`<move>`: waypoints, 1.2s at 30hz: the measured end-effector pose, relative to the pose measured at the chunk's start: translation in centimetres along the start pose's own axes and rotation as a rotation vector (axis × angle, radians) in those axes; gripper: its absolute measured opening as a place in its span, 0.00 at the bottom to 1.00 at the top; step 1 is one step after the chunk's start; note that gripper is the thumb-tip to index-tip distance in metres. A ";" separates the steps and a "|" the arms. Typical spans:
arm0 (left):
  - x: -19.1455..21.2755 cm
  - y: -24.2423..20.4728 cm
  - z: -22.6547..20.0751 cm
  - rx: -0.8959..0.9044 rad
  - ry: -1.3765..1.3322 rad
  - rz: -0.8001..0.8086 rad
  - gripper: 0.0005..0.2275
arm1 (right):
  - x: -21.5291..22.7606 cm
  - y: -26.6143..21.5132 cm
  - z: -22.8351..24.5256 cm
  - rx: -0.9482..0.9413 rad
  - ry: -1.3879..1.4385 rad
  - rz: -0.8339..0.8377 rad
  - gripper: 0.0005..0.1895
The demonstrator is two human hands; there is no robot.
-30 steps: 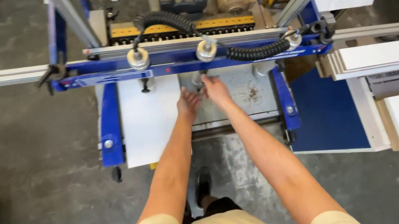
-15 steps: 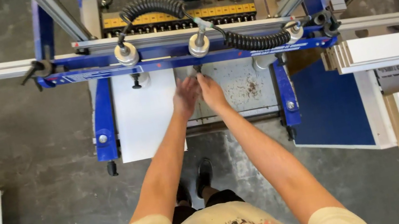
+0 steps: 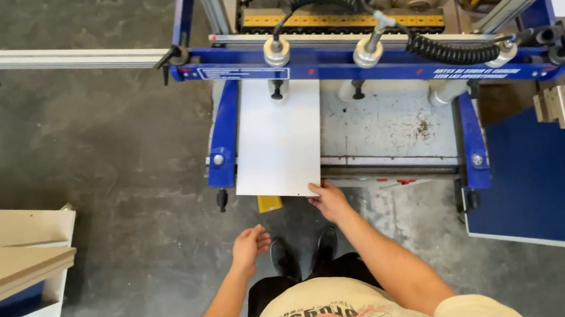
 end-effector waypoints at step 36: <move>5.8 -29.3 26.5 -0.366 0.243 -0.639 0.30 | 16.1 -30.4 -13.2 0.342 -1.155 0.276 0.35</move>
Point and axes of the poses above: each hand's wrist, its own y-axis towards the middle knuckle, its own x-axis out of the back of the hand, z = x × y, the point moved 6 cm from there along y, towards the middle knuckle, and after that the axes turned 3 degrees about -z, right-handed, at the moved point
